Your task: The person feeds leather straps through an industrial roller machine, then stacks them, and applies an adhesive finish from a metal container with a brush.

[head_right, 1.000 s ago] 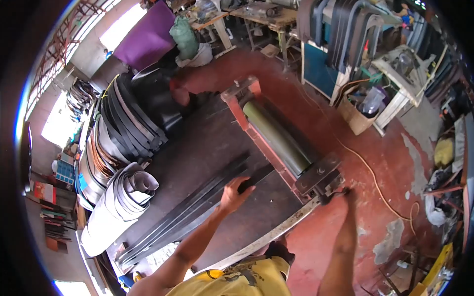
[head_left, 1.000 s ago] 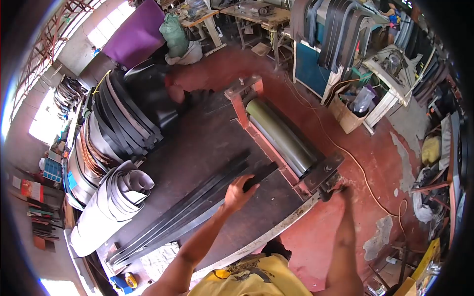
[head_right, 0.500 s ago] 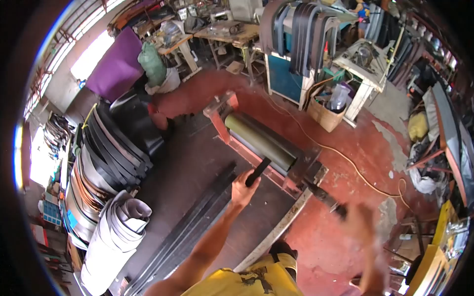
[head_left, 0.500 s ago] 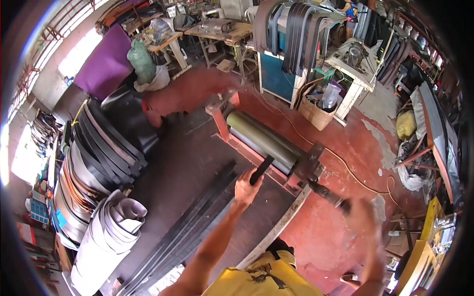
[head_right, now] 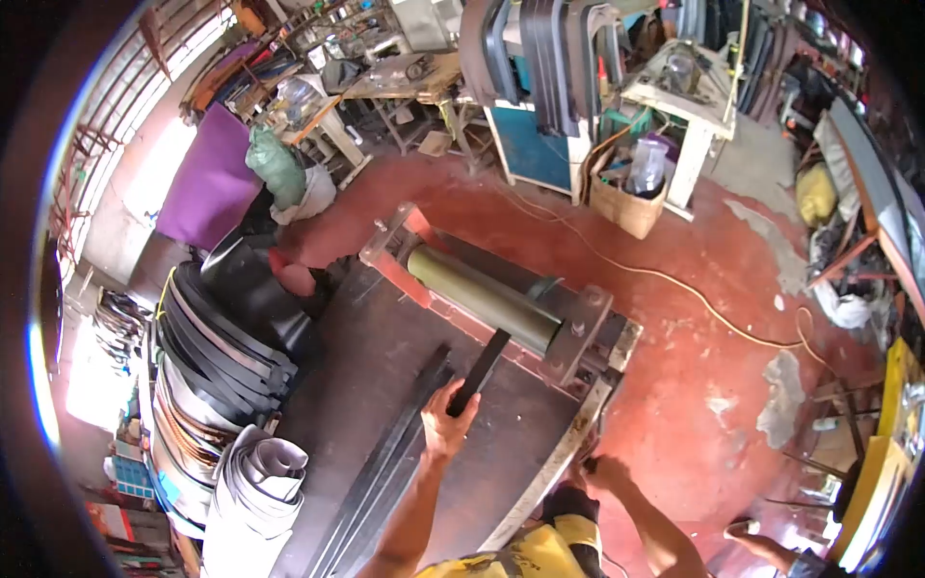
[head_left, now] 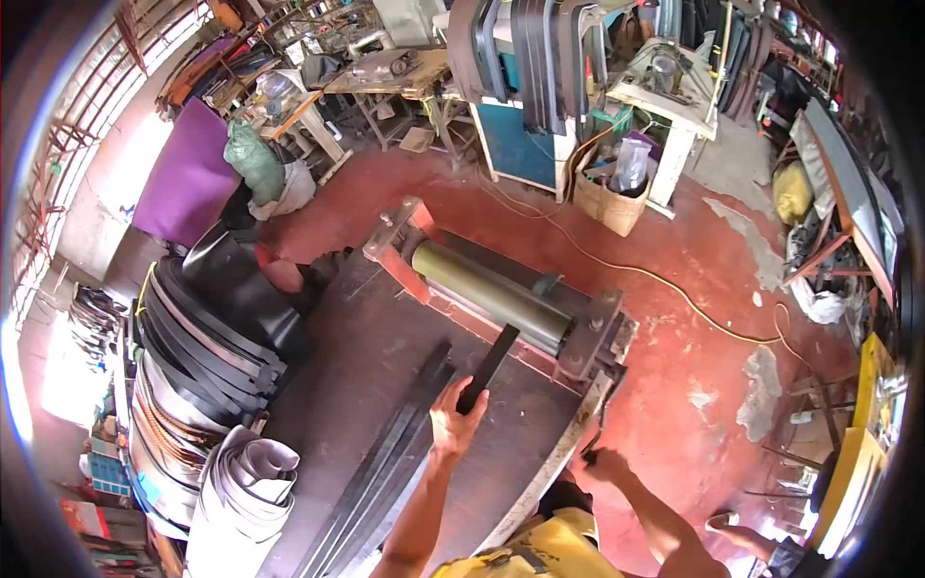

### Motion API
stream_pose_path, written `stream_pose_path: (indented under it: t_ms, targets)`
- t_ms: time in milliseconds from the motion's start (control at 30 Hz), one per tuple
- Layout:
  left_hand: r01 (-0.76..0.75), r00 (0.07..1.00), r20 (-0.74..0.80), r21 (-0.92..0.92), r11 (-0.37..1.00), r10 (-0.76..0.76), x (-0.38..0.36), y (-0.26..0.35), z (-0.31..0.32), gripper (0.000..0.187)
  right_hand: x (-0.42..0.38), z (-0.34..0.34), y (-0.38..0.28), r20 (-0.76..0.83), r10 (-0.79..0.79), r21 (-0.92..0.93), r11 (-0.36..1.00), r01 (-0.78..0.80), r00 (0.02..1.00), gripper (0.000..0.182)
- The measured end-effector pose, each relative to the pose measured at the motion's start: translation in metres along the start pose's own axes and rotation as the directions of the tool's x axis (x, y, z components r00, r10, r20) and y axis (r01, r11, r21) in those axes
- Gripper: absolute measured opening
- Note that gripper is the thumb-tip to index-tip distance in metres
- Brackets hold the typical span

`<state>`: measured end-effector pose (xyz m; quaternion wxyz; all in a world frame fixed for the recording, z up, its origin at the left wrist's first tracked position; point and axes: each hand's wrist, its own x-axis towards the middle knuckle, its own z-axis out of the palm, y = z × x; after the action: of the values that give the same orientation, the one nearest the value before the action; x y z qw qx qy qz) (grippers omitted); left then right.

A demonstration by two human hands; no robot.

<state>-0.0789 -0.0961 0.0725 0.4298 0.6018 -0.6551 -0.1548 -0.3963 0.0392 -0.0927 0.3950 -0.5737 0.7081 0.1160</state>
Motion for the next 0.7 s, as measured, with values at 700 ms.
stream_pose_path:
  t_ms: [700]
  targets:
    - [0.06, 0.998, 0.01, 0.135, 0.989, -0.061, -0.044, -0.008, -0.037, 0.04, 0.051, 0.021, 0.037, -0.068, -0.103, 0.062, 0.992, 0.107, 0.992, 0.041]
